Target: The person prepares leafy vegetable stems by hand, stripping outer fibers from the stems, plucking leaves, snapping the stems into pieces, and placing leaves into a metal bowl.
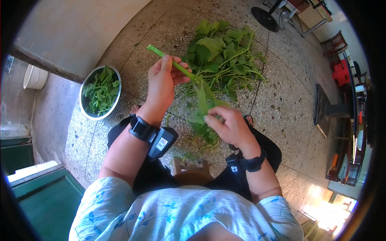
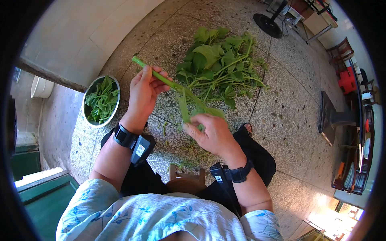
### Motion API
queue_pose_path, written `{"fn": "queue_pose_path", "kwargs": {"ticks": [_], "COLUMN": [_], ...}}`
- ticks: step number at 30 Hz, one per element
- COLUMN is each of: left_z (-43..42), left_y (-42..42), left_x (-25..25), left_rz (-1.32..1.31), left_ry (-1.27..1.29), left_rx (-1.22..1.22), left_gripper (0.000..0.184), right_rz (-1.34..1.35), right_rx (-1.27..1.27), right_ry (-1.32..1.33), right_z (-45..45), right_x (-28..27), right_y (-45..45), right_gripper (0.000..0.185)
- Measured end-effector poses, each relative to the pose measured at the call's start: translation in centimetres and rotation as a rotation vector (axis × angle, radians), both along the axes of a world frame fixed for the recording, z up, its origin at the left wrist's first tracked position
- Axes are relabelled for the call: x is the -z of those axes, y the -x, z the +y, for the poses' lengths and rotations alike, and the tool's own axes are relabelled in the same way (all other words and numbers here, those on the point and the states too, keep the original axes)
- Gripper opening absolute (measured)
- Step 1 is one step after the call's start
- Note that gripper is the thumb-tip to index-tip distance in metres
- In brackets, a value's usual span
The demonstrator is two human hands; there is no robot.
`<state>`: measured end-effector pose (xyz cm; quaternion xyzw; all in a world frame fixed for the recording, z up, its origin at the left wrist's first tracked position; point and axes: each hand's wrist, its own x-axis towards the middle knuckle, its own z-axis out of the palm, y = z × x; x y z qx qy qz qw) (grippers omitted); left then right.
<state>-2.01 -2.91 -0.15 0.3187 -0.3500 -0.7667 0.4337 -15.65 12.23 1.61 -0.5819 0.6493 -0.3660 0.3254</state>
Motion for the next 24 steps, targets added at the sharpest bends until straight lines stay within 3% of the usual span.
{"fn": "queue_pose_path", "kwargs": {"ticks": [7, 10, 13, 16, 22, 24], "left_z": [1.3, 1.9, 2.5, 2.9, 1.9, 2.0], "left_y": [0.6, 0.5, 0.4, 0.2, -0.5, -0.3], "left_x": [0.0, -0.3, -0.3, -0.7, -0.6, -0.9], "left_rz": [-0.02, -0.016, -0.013, -0.005, -0.107, -0.021], "left_ry": [0.149, 0.193, 0.204, 0.249, 0.111, -0.111], "left_rx": [-0.047, -0.013, 0.065, 0.159, 0.145, 0.162], "left_gripper": [0.03, 0.03, 0.029, 0.028, 0.026, 0.025], "right_rz": [0.035, 0.039, 0.22, -0.213, -0.25, -0.266], "right_rx": [0.248, 0.239, 0.223, -0.012, 0.001, 0.008], "right_ry": [0.025, 0.201, 0.413, 0.045, 0.159, 0.18], "right_z": [-2.0, -3.1, -3.8, -4.4, -4.1, -4.0], "right_x": [0.3, 0.9, 0.4, 1.1, 1.8, 1.7], "right_y": [0.5, 0.4, 0.3, -0.2, -2.5, -2.9], "right_gripper": [0.014, 0.016, 0.02, 0.02, 0.014, 0.014]}}
